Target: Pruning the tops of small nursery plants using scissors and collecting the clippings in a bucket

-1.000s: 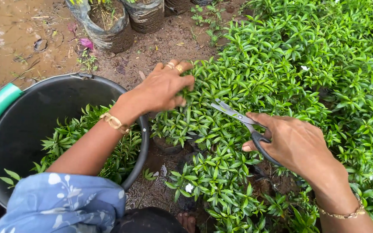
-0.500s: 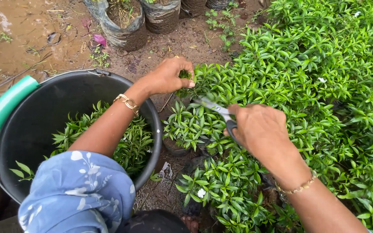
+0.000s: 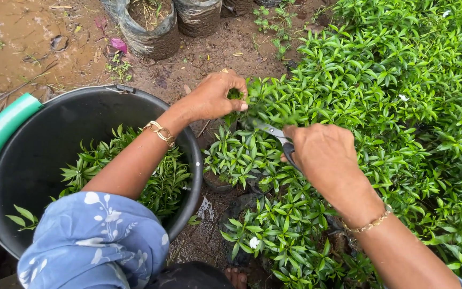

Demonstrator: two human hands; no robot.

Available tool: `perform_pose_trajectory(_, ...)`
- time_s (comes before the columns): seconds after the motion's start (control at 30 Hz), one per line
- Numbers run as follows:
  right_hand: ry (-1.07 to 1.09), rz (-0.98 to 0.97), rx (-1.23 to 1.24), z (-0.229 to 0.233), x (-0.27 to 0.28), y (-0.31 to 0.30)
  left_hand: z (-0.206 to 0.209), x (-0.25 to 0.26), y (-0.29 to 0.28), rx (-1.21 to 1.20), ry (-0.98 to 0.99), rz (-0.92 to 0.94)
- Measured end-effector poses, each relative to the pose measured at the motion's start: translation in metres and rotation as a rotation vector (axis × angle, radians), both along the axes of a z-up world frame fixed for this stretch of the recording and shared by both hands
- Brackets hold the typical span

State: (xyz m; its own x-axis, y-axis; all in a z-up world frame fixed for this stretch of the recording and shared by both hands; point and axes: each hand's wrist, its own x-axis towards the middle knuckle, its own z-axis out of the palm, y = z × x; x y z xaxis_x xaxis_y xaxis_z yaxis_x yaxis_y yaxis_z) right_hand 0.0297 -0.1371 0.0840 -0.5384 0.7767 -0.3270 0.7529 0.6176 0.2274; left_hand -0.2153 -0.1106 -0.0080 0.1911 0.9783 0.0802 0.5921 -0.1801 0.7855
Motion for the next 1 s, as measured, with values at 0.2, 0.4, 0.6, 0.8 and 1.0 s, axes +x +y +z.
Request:
perform_pose_trajectory(0.2, -0.103, -0.090, -0.037, 0.034, -0.004, -0.021, 0.002, 0.005, -0.009, -0.023, -0.339, 0.117)
perform_pose_trajectory(0.4, -0.034, -0.112, -0.019, 0.026, 0.007, -0.020, 0.042, -0.001, -0.030, 0.046, -0.863, 0.279)
perform_pose_trajectory(0.6, -0.026, -0.088, -0.019, 0.029, 0.011, -0.021, 0.065, 0.029, -0.078, 0.024, -0.168, 0.185)
perform_pose_trajectory(0.8, 0.046, -0.225, -0.203, 0.033, 0.008, -0.007, 0.039, 0.056, -0.039, 0.188, 0.236, 0.231)
perform_pose_trajectory(1.0, 0.260, -0.380, -0.474, 0.032, 0.007, 0.011, 0.020, 0.056, 0.006, 0.035, 0.356, 0.189)
